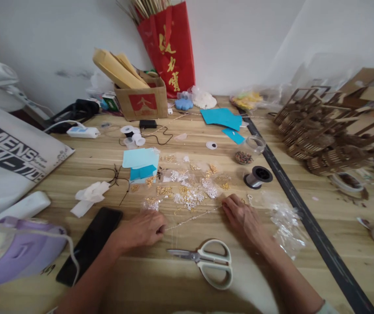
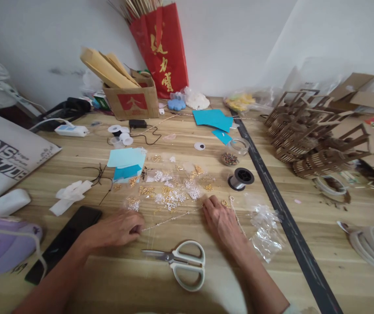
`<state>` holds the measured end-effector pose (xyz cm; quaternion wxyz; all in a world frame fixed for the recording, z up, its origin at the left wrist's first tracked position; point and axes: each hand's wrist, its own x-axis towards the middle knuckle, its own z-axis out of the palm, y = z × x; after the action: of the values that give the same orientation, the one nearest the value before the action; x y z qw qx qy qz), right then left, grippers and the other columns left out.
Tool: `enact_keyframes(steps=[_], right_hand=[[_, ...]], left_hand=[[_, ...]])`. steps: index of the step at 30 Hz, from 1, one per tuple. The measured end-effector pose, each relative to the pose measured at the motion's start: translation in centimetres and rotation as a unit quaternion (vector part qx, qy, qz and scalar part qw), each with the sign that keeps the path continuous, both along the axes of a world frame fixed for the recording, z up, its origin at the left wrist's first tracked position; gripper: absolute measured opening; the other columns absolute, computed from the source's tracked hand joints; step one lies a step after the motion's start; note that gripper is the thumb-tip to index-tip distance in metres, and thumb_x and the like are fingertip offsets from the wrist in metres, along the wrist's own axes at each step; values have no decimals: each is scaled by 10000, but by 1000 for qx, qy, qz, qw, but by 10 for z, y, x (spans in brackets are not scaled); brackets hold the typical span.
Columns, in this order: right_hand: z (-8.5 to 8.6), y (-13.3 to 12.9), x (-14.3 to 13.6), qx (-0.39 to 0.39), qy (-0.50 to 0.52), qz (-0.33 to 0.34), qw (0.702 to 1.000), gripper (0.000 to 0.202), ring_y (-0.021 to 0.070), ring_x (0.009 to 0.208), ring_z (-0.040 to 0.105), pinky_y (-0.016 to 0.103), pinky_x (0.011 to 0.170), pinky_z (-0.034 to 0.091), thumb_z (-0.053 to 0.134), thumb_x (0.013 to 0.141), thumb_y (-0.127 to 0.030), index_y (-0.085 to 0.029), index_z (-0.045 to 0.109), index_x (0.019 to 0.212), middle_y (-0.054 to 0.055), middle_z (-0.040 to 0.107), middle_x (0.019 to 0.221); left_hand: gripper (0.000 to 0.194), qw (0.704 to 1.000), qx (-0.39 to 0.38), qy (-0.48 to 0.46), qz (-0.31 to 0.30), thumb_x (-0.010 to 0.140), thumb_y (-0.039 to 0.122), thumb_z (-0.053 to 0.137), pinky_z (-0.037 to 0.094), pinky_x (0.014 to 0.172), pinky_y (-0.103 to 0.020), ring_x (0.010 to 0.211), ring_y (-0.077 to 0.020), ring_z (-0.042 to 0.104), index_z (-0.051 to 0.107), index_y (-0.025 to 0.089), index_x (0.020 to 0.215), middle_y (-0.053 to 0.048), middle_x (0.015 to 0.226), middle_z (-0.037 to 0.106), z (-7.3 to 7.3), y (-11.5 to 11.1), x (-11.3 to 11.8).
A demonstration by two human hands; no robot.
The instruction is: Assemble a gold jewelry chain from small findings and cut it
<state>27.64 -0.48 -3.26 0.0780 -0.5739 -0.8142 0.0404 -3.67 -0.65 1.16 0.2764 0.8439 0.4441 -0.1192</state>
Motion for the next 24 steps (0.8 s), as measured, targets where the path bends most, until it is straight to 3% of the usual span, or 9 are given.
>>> enact_keyframes(steps=[4, 7, 10, 14, 15, 18, 24], right_hand=[[5, -2, 0, 15, -2, -6, 1000, 130, 162, 637, 578, 255, 497, 311, 403, 952, -192, -187, 530, 982, 49, 593, 893], [18, -8, -1, 13, 18, 9, 1000, 131, 162, 647, 580, 252, 507, 333, 403, 942, -172, -187, 521, 997, 57, 589, 916], [39, -24, -8, -55, 46, 86, 994, 104, 135, 635, 580, 245, 548, 372, 424, 951, -181, -194, 526, 944, 38, 588, 910], [63, -50, -27, -123, 22, 199, 972, 6, 177, 750, 609, 262, 604, 405, 527, 921, -219, -214, 530, 920, 14, 609, 882], [66, -55, -32, -126, 9, 214, 969, 76, 198, 789, 612, 273, 612, 415, 562, 893, -208, -212, 529, 961, 25, 617, 912], [67, -67, -43, -102, -28, 246, 964, 167, 219, 775, 608, 281, 573, 423, 564, 834, -115, -195, 538, 978, 51, 635, 904], [60, -78, -46, -76, -53, 252, 963, 456, 238, 889, 607, 283, 639, 451, 547, 741, -26, -155, 494, 1175, 105, 649, 1052]], left_hand=[[118, 1000, 14, -3, 25, 786, 162, 459, 386, 727, -298, 788, -204, 568, 574, 182, 767, -34, 803, 637, 5, 0, 3], [117, 999, 31, -29, 27, 808, 162, 456, 384, 762, -302, 836, -206, 564, 566, 183, 775, -40, 847, 633, -1, -3, 6], [105, 998, 39, -53, 23, 822, 164, 454, 385, 777, -305, 835, -198, 550, 553, 187, 795, -32, 855, 612, -9, -6, 7], [154, 997, 59, -39, 22, 846, 157, 394, 384, 790, -332, 851, -208, 532, 536, 182, 793, -43, 857, 594, -14, -8, 8], [159, 998, 54, -27, 18, 843, 153, 390, 386, 777, -335, 837, -211, 531, 532, 180, 776, -46, 843, 593, -14, -8, 8], [150, 997, 64, -25, 22, 831, 154, 402, 387, 760, -336, 805, -209, 529, 524, 182, 749, -44, 815, 591, -15, -8, 9], [123, 998, 64, -22, 17, 823, 155, 439, 388, 777, -340, 839, -222, 553, 524, 181, 738, -48, 828, 596, -19, -11, 7]])
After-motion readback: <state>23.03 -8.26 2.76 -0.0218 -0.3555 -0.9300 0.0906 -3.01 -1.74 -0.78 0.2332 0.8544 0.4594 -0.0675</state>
